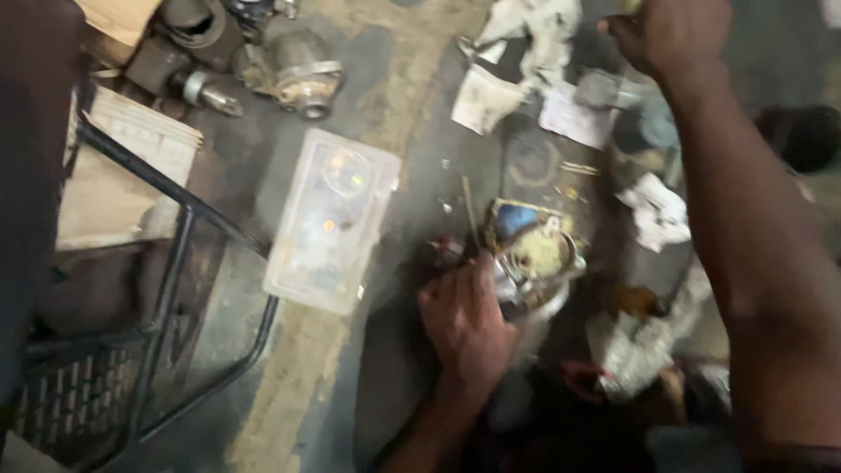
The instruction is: The person sits on the floor and works on a small electric motor. They pour liquid from a bottle into the motor housing, rub the interior with a wooden stick, and then insert the rotor assembly, rotating it by hand to test movement.
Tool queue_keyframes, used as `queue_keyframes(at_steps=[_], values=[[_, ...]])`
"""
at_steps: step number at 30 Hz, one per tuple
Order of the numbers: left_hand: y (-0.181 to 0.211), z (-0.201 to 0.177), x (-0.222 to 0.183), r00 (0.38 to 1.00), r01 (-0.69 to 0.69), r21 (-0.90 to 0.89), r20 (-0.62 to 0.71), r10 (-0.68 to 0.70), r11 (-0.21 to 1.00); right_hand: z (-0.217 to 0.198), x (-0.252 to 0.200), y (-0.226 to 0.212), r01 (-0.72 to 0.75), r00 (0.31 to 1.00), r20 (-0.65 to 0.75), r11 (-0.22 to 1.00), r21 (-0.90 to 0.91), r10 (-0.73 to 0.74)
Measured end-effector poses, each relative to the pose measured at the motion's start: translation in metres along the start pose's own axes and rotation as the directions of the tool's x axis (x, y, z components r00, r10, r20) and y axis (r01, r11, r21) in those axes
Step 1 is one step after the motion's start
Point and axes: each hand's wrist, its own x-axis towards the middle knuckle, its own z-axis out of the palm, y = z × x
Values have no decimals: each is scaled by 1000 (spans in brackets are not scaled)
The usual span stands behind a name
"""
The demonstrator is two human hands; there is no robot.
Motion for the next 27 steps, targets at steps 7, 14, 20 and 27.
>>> queue_keyframes(at_steps=[7, 14, 20, 27], values=[[21, -12, -4, 993, -109, -73, 38, 112, 991, -240, -174, -42, -467, 803, 208, 371, 803, 559], [43, -12, -18, 951, -307, -178, -29, 307, 935, -348, -266, -124, -297, 834, 20, 417, 859, 552], [54, -14, -23, 910, -414, -169, -100, 403, 894, -348, -249, -128, -142, 866, -411, 928, 343, 285], [55, -13, -29, 905, -425, -190, -86, 417, 885, -344, -242, -125, -64, 955, -255, 947, 315, 149]])
